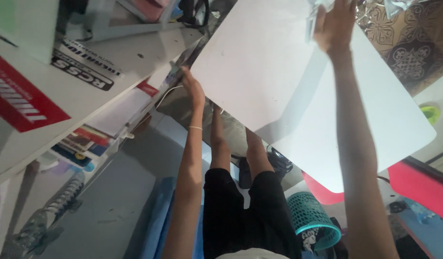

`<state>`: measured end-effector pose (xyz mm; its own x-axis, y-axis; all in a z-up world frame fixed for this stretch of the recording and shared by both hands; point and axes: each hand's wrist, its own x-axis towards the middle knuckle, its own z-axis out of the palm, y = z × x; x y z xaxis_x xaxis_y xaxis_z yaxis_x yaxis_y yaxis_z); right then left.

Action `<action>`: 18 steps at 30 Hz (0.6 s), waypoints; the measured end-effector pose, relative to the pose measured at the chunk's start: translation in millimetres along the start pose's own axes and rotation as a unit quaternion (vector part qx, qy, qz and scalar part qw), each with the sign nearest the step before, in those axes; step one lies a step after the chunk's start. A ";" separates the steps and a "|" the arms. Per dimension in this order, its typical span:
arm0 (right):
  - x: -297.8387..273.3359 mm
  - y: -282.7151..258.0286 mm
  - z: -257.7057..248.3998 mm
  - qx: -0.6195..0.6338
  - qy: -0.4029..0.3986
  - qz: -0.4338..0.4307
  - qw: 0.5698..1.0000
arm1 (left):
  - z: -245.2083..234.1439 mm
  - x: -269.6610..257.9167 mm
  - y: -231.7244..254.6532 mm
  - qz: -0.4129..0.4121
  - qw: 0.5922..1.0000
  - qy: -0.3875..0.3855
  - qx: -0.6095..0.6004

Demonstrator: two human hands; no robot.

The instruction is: The person wipes a white table surface with a tissue, then places a book on the table and opens it. The person also briefly handles a small bottle and a comb on a nearby shelf.

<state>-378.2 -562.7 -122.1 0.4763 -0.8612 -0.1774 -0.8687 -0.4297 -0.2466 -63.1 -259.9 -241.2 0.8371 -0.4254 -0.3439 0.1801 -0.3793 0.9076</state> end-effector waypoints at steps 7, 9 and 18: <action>-126.4 -105.5 70.0 -0.033 -0.149 -0.089 0.984 | -2.5 -6.5 -17.9 -0.025 0.998 -0.008 -0.058; -190.1 -143.3 72.2 -0.216 -0.098 -0.208 0.949 | -2.8 1.3 -17.1 -0.051 0.998 0.004 -0.040; -270.1 -49.1 72.5 -0.862 0.202 -0.317 -0.340 | -18.2 13.6 -61.6 0.054 0.988 0.004 0.144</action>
<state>-454.3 -289.2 -131.2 0.5510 -0.3748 -0.7457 0.3903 0.9055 -0.1667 -53.4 -227.4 -297.4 0.8474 -0.4704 -0.2462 -0.0637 -0.5504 0.8325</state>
